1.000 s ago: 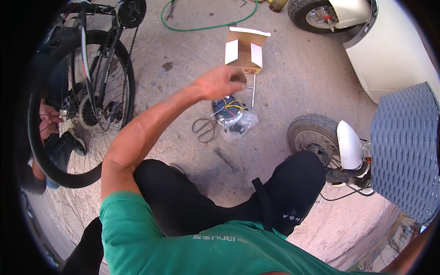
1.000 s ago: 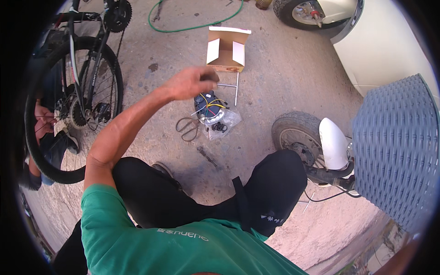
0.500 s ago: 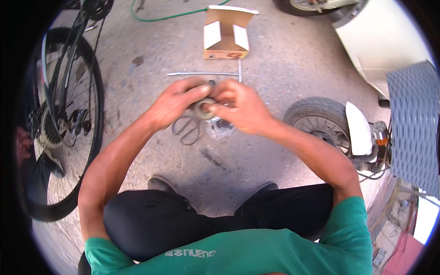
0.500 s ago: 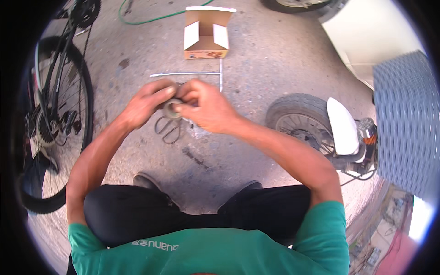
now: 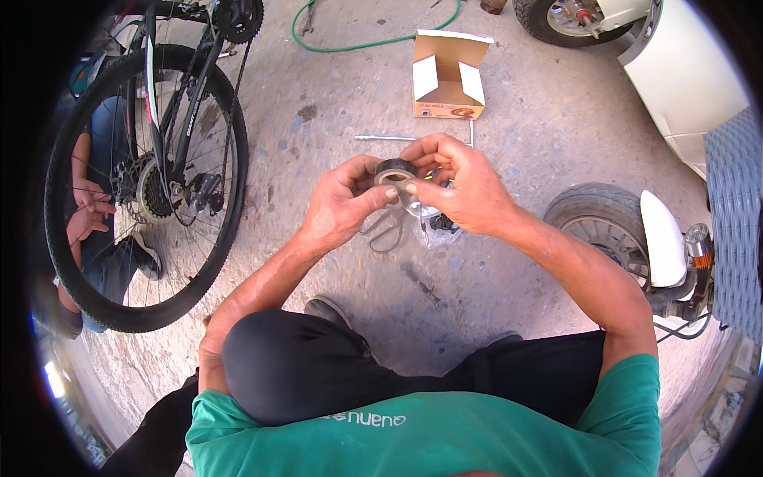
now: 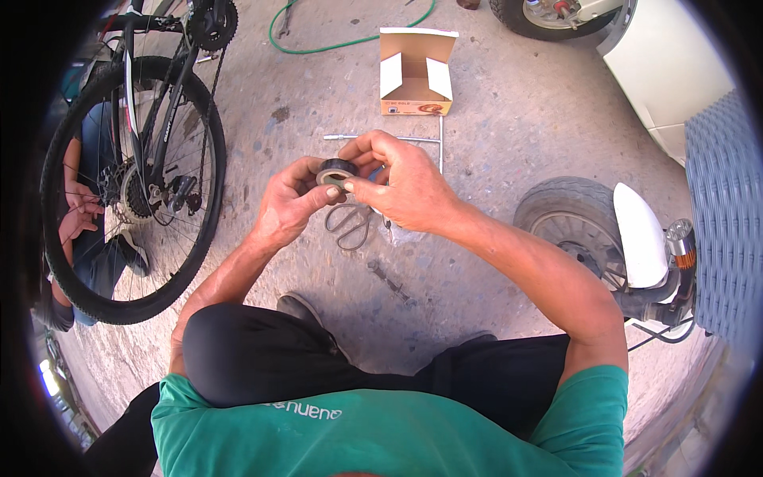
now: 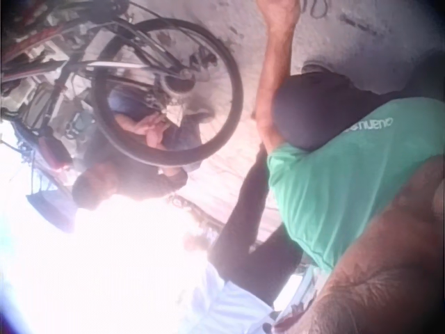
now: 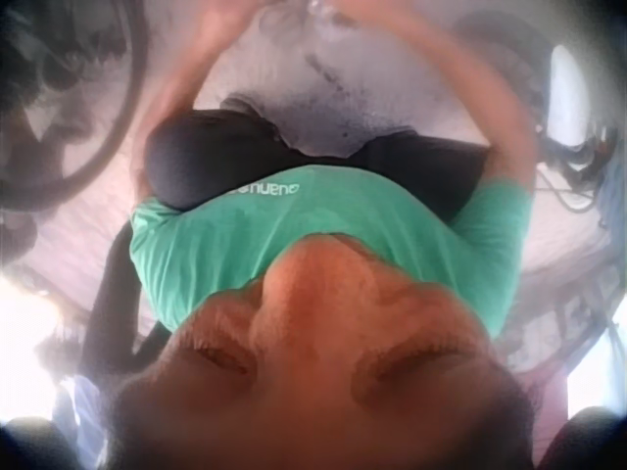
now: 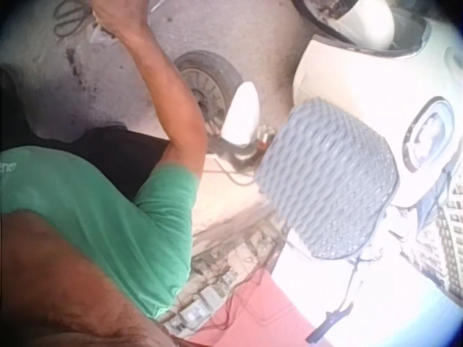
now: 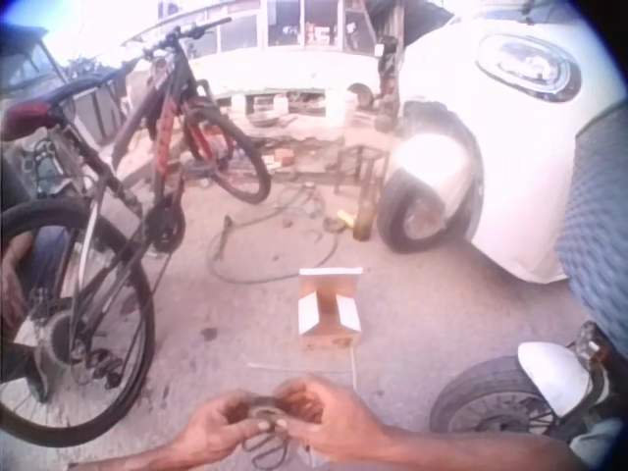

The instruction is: The person sits on the ground and works on a small electrical component with wires, using their hands to strip, twist, and connect wires. They handle a small cylindrical part and a plastic bag of parts, occasionally reaching into a basket for tools or items.

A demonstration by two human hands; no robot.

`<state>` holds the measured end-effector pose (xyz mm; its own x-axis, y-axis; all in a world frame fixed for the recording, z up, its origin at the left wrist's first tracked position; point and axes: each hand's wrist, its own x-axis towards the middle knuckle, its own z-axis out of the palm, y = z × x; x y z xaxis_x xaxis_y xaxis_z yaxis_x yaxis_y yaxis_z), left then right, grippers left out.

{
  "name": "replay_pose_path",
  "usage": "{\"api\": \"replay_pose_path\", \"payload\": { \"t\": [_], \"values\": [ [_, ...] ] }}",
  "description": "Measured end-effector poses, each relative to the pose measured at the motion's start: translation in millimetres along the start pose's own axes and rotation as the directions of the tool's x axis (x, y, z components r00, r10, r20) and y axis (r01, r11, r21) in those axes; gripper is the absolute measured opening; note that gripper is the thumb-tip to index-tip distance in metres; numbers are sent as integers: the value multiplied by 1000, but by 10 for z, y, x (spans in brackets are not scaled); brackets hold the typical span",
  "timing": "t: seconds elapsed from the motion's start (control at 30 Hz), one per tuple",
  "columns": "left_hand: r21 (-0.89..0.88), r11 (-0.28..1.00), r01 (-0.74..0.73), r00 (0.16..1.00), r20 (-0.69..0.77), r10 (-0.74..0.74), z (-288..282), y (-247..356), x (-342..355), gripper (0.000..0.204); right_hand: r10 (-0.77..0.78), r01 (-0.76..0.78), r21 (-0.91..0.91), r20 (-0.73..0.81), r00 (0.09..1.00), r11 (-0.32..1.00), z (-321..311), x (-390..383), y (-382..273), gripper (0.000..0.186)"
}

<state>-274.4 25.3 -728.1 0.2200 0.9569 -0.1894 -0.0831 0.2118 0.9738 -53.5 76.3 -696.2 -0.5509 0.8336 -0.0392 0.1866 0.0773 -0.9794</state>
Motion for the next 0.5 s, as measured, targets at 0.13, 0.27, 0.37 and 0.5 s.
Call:
{"api": "replay_pose_path", "payload": {
  "t": [0.13, 0.27, 0.37, 0.5],
  "values": [
    [175, 975, -139, 988, -36, 147, 9, 81, -11, 31, 37, -38, 56, 17, 999, 998, -3, 10, -39, 34],
    [300, 927, -225, 967, -45, 249, -23, 174, -64, 33, 8, -7, 34, -28, 1000, 999, 58, 78, -33, 35],
    [334, 923, -190, 976, -36, 214, -44, 222, -121, 33, 60, -65, 116, 44, 997, 991, 71, 101, -34, 34],
    [266, 950, -164, 983, -32, 179, -57, 226, -127, 33, 158, -177, 244, 98, 983, 953, 67, 126, -46, 34]
  ]
}}
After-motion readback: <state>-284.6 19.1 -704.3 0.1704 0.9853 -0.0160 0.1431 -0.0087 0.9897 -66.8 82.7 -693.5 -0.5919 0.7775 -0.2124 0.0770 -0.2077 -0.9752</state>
